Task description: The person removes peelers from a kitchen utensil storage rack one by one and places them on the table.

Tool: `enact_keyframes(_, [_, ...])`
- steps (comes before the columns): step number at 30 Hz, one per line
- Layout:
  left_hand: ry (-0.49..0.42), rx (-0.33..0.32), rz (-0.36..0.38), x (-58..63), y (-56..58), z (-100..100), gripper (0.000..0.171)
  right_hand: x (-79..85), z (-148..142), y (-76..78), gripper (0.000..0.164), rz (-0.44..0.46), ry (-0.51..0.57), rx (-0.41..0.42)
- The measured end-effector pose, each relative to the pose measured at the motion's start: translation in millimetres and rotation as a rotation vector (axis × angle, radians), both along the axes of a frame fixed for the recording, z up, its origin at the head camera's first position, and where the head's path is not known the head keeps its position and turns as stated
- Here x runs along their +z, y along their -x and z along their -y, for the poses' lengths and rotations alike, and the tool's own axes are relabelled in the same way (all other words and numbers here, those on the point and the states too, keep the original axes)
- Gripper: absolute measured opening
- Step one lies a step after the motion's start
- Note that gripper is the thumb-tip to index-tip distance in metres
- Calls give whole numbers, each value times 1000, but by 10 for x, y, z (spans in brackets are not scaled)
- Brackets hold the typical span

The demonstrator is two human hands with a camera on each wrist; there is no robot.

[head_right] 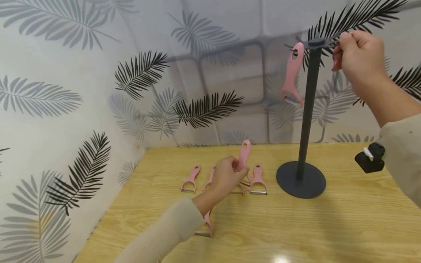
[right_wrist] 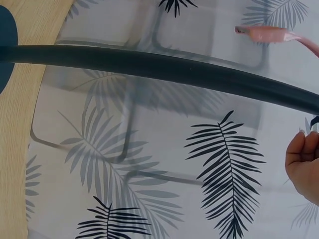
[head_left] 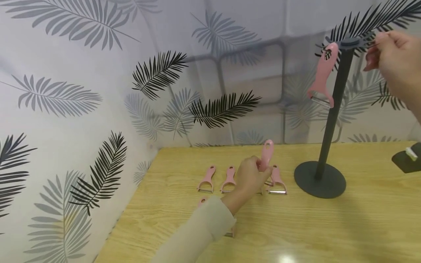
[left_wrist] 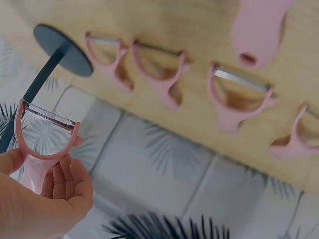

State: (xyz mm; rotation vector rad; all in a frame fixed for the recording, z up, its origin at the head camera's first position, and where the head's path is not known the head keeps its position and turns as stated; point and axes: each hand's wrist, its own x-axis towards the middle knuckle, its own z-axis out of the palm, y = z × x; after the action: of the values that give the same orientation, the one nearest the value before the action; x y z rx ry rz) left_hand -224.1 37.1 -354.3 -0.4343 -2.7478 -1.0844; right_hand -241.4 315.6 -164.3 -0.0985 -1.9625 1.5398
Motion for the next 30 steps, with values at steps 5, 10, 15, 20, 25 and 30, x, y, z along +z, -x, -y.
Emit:
enact_keyframes(5, [-6, -25, 52, -208, -36, 129, 27, -4, 14, -8, 26, -31, 17, 25])
enact_keyframes(10, [2, -30, 138, -332, -101, 202, 21, -18, 23, -17, 25, -40, -1, 41])
enact_keyframes(15, [55, 5, 237, -431, -166, 217, 40, -26, 40, 1, 25, -41, -9, 41])
enact_keyframes(20, [107, 0, 285, -506, -228, 207, 47, -29, 34, 17, 25, -39, 9, 48])
enact_keyframes(25, [187, 20, 252, -565, -290, 209, 50, -47, 14, -3, 24, -41, -15, 50])
enact_keyframes(30, [336, 42, 250, -619, -346, 217, 52, -43, 7, -17, 25, -51, -23, 45])
